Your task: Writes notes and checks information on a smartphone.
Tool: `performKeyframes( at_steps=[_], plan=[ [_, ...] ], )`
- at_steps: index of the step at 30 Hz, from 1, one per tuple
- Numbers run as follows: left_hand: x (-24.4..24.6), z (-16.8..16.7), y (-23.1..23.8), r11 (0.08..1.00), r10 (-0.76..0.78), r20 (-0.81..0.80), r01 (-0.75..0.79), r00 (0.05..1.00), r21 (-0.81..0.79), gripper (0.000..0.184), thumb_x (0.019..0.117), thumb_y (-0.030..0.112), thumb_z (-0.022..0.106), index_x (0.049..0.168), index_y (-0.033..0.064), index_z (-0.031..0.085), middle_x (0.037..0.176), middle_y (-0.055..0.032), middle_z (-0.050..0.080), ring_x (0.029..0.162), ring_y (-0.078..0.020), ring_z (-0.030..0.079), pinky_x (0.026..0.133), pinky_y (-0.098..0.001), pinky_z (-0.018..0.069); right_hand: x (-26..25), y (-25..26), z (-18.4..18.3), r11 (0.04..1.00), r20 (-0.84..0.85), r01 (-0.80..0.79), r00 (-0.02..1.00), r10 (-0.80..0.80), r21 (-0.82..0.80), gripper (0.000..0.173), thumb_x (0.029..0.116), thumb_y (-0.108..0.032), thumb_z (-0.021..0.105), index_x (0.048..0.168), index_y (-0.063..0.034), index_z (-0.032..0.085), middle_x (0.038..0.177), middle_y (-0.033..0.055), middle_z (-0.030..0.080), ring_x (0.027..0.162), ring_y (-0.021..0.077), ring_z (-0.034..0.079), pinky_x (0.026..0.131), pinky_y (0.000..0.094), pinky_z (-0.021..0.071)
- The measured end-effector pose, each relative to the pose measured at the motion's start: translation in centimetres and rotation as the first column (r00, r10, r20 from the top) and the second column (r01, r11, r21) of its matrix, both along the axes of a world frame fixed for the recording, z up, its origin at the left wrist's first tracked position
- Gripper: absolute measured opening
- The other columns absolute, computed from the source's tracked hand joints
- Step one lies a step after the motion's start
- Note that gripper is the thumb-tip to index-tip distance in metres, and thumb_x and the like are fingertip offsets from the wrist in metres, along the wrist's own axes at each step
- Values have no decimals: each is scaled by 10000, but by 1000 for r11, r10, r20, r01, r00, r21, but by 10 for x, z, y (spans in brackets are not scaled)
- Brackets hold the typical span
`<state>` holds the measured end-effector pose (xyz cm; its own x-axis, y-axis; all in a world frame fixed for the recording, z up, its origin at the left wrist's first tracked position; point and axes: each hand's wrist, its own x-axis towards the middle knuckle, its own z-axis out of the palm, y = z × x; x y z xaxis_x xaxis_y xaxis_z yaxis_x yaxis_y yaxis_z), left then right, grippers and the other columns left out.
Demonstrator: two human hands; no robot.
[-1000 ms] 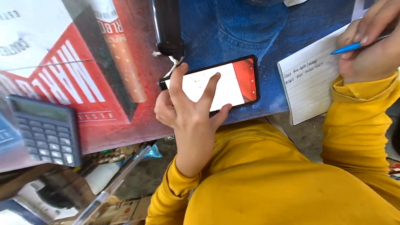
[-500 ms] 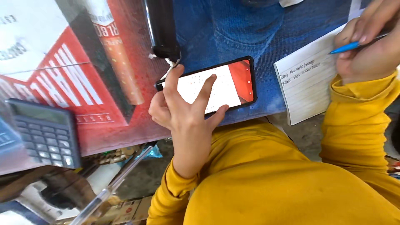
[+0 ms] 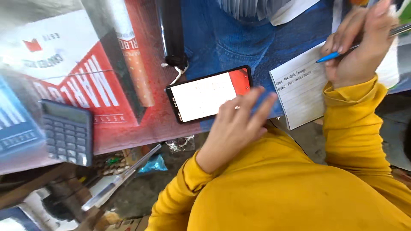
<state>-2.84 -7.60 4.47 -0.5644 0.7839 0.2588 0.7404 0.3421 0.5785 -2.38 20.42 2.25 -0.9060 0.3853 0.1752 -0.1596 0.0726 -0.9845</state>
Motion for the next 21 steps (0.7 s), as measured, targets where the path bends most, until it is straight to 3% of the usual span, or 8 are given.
performKeyframes(
  at_steps=[2,3,6,10,16,21],
  plan=[
    [12,-19,17,973,-232,-115,232,966,-6,377,988,116,599,1364,139,611,1366,-92,623,1156,-240,616,937,-381,455,-1,0,0,1000,-2,-6,1000,6,8,518,1083,-152,304,662,-245,591,627,-164,627,513,-47,571,472,125,480],
    [16,-29,25,950,-309,-165,313,937,1,392,991,27,549,1361,130,625,1382,-64,634,1196,-216,621,976,-359,463,0,-1,0,1000,2,-9,1000,9,13,515,1081,-155,300,665,-252,587,627,-170,624,511,-49,568,472,126,478],
    [13,-44,40,901,-419,-232,433,878,11,428,981,-61,502,1362,85,631,1437,-69,610,1332,-242,563,1078,-360,432,1,-3,3,999,26,0,1000,0,34,513,1079,-166,291,658,-270,565,613,-182,609,510,-51,557,481,129,471],
    [9,-47,49,896,-439,-240,442,866,-45,476,957,-87,520,1379,109,620,1495,-69,559,1415,-251,489,1143,-394,387,0,-8,4,999,14,41,999,-41,20,526,1084,-148,253,663,-242,555,600,-164,605,493,-43,553,474,130,474],
    [5,-47,53,911,-405,-241,412,882,-26,448,957,-102,510,1363,48,624,1440,-102,606,1378,-263,533,1131,-368,403,0,-12,5,992,39,123,992,-123,1,508,1098,-157,223,721,-212,559,618,-150,610,504,-37,571,476,128,490],
    [2,-48,52,902,-419,-198,432,886,25,422,961,-114,501,1337,20,635,1408,-117,629,1356,-283,557,1127,-375,421,1,-8,1,991,43,79,996,-84,109,268,1122,-206,310,984,-156,535,825,-146,627,725,-21,660,691,175,586]
  ],
)
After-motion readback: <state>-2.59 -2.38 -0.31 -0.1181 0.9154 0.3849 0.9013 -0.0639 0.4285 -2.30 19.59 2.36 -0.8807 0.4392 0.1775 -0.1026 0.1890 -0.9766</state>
